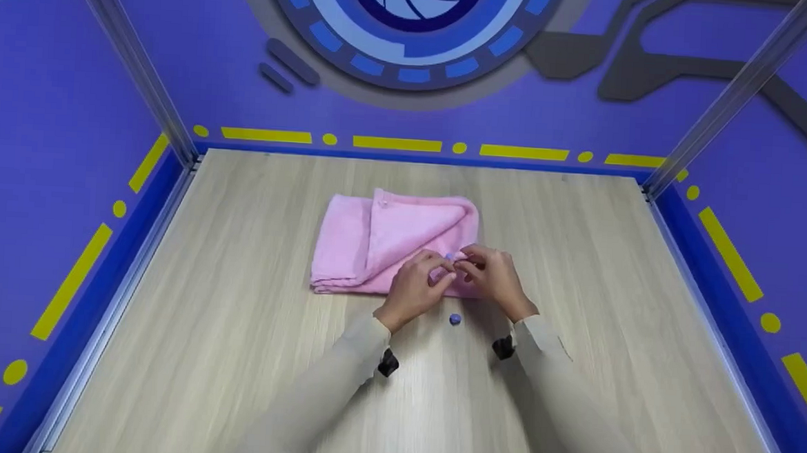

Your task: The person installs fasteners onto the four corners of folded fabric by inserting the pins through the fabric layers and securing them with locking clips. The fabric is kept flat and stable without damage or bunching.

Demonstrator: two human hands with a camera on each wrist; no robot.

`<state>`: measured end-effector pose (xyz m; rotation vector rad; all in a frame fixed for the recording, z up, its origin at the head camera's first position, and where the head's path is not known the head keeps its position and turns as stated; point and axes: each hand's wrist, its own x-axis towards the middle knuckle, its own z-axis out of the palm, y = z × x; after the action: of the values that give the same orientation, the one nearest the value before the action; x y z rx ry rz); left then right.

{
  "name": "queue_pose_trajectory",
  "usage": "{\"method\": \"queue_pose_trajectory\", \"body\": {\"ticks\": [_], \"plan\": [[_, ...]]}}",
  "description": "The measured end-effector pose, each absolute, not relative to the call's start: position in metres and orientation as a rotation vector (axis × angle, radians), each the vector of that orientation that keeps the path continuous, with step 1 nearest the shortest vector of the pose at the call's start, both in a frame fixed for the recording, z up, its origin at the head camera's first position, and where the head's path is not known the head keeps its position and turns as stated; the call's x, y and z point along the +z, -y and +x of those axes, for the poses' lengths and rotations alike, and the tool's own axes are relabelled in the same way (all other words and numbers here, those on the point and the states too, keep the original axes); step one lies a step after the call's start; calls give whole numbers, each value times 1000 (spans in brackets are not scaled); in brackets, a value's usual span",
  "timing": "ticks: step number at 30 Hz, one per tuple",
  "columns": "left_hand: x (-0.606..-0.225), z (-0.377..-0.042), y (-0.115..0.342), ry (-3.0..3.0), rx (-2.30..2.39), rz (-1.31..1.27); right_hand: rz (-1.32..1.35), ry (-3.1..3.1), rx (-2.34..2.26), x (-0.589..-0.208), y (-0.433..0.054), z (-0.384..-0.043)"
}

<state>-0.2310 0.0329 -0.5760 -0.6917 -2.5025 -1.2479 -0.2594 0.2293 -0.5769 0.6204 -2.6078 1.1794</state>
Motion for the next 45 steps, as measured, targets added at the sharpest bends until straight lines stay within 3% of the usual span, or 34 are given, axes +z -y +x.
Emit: {"method": "queue_pose_trajectory", "body": {"ticks": [20, 27, 35, 45], "plan": [[-579, -228, -29, 2634, -1153, -773, 567, 2590, 1246, -576, -233, -257], [-559, -245, -15, 2575, -1013, -855, 489, 2526, 1269, -576, -240, -255], [-536, -272, 9, 2538, -921, -781, 423, 2571, 1244, -582, -250, -252], [-539, -305, 37, 2541, -803, -660, 361, 2631, 1299, -588, -256, -247]]}}
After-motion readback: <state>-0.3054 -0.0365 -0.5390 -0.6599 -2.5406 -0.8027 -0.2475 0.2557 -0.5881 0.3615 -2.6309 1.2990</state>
